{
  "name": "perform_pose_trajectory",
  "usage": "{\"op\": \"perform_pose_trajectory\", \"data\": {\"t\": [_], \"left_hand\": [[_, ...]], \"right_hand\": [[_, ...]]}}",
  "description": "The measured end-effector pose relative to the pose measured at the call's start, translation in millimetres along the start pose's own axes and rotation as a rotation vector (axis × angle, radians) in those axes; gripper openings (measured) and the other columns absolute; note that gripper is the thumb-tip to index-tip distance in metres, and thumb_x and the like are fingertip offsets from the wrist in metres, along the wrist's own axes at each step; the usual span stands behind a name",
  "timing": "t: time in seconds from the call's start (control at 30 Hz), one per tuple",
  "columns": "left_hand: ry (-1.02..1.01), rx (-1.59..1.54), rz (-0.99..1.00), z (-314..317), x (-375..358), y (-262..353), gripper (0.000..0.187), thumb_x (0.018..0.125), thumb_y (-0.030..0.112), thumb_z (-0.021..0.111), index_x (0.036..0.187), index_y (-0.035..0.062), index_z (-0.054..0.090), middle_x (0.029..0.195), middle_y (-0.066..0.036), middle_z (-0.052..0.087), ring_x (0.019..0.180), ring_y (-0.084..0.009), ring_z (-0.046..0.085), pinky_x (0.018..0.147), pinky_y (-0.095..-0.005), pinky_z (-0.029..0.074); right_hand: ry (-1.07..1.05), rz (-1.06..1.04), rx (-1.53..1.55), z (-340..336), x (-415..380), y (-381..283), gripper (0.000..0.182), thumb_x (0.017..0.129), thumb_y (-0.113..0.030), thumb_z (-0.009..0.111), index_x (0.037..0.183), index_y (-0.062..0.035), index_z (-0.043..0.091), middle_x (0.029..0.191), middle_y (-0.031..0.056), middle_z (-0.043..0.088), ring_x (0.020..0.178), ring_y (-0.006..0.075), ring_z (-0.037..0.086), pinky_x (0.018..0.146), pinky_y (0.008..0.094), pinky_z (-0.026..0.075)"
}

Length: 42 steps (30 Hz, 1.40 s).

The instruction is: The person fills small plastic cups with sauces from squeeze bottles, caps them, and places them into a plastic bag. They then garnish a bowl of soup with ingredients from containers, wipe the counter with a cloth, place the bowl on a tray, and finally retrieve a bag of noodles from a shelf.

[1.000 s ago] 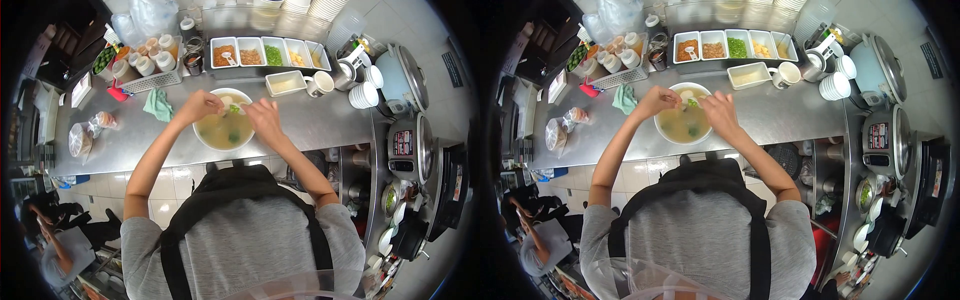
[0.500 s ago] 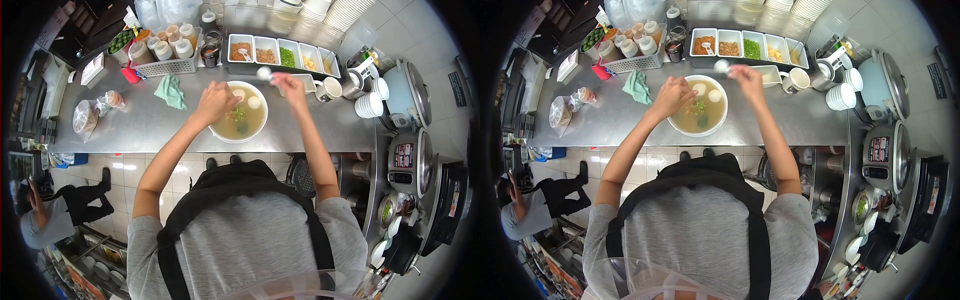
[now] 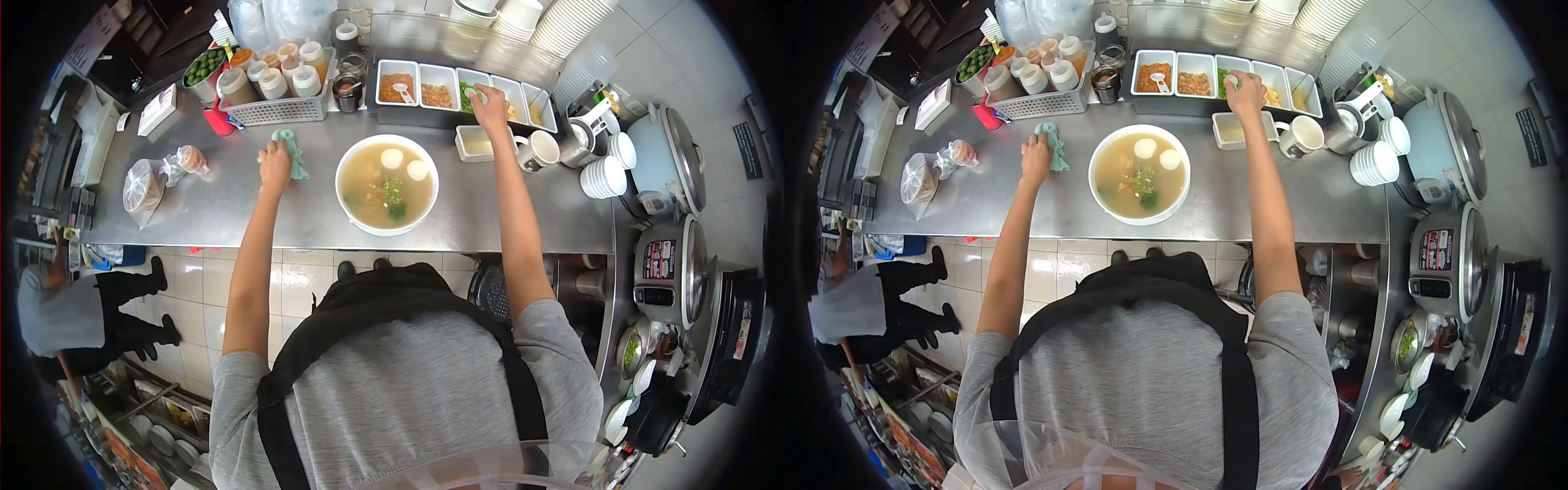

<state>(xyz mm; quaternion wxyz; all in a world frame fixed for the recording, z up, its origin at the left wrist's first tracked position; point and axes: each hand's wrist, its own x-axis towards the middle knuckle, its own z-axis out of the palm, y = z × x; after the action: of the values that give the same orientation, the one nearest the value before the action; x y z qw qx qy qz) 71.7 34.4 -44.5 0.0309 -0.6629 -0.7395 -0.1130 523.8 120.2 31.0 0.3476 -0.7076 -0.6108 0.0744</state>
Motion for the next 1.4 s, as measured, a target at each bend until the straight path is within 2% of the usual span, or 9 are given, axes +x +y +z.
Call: {"op": "perform_pose_trajectory", "data": {"t": [0.17,0.33,0.57,0.7,0.9,1.1,1.2,1.27,1.4], "left_hand": [[-0.381,0.023,0.069,-67,-56,29,0.036,0.069,0.024,0.073,0.097,0.0044,0.064,0.091,-0.015,0.065,0.081,-0.0361,0.063,0.073,-0.041,0.051],[-0.286,-0.492,0.162,-96,-135,63,0.036,0.064,0.028,0.078,0.08,-0.001,0.064,0.066,-0.019,0.061,0.062,-0.0339,0.062,0.058,-0.0381,0.049],[-0.396,-0.888,0.201,-132,-180,133,0.022,0.074,0.017,0.071,0.084,-0.0011,0.062,0.073,-0.02,0.062,0.067,-0.0362,0.061,0.06,-0.0387,0.049],[-0.332,-0.845,0.59,-104,-183,147,0.021,0.077,0.007,0.06,0.098,0.0014,0.059,0.085,-0.02,0.06,0.077,-0.0349,0.06,0.066,-0.0411,0.049],[-0.246,-0.387,0.757,-77,-190,116,0.033,0.074,0.001,0.052,0.107,0.0031,0.054,0.096,-0.012,0.052,0.088,-0.0285,0.058,0.07,-0.0363,0.051],[-0.313,-0.272,0.282,-99,-164,29,0.031,0.072,-0.002,0.053,0.103,0.0022,0.058,0.086,-0.017,0.055,0.081,-0.035,0.057,0.071,-0.0398,0.049],[0.038,-0.452,0.162,-148,-136,8,0.023,0.07,-0.003,0.064,0.093,-0.001,0.059,0.084,-0.018,0.059,0.074,-0.0339,0.06,0.063,-0.0393,0.047],[-0.043,-0.521,-0.211,-167,-117,8,0.02,0.072,0.001,0.069,0.084,-0.0015,0.054,0.078,-0.018,0.06,0.068,-0.0329,0.06,0.06,-0.0364,0.046],[0.193,-0.198,0.028,-149,-100,5,0.038,0.078,0.016,0.068,0.11,0.0019,0.052,0.106,-0.021,0.054,0.084,-0.0321,0.057,0.074,-0.0369,0.046]], "right_hand": [[0.048,-0.231,0.261,-21,-43,3,0.027,0.078,-0.024,0.065,0.104,-0.0159,0.066,0.11,0.0111,0.058,0.107,0.0303,0.051,0.09,0.0383,0.041],[0.015,-0.107,0.419,-59,-100,-2,0.02,0.081,-0.02,0.064,0.099,-0.0124,0.068,0.102,0.0082,0.061,0.098,0.0227,0.056,0.08,0.0314,0.044],[0.022,0.126,0.406,-76,-142,-3,0.018,0.084,-0.021,0.062,0.098,-0.0124,0.068,0.102,0.0049,0.06,0.095,0.0166,0.057,0.071,0.0284,0.045],[-0.016,0.17,0.451,-72,-158,-8,0.018,0.085,-0.019,0.061,0.099,-0.0105,0.068,0.102,0.005,0.06,0.093,0.0152,0.057,0.069,0.0265,0.046],[-0.018,0.184,0.485,-74,-172,-7,0.019,0.086,-0.018,0.059,0.099,-0.0064,0.068,0.101,0.0062,0.06,0.093,0.015,0.057,0.069,0.0267,0.047],[0.0,0.216,0.505,-89,-180,-1,0.019,0.086,-0.017,0.059,0.099,-0.0051,0.067,0.1,0.0068,0.06,0.093,0.0146,0.057,0.071,0.027,0.047],[-0.042,0.22,0.54,-86,-183,0,0.019,0.087,-0.018,0.059,0.1,-0.0052,0.067,0.099,0.0061,0.061,0.093,0.0143,0.057,0.072,0.0267,0.046],[-0.114,0.235,0.603,-77,-187,4,0.022,0.089,-0.02,0.057,0.102,-0.0045,0.065,0.1,0.0058,0.062,0.092,0.014,0.057,0.073,0.0269,0.046],[-0.388,0.382,0.723,-52,-187,-18,0.038,0.093,-0.033,0.047,0.117,-0.0045,0.057,0.109,0.0068,0.061,0.098,0.0144,0.056,0.081,0.0281,0.043]]}}
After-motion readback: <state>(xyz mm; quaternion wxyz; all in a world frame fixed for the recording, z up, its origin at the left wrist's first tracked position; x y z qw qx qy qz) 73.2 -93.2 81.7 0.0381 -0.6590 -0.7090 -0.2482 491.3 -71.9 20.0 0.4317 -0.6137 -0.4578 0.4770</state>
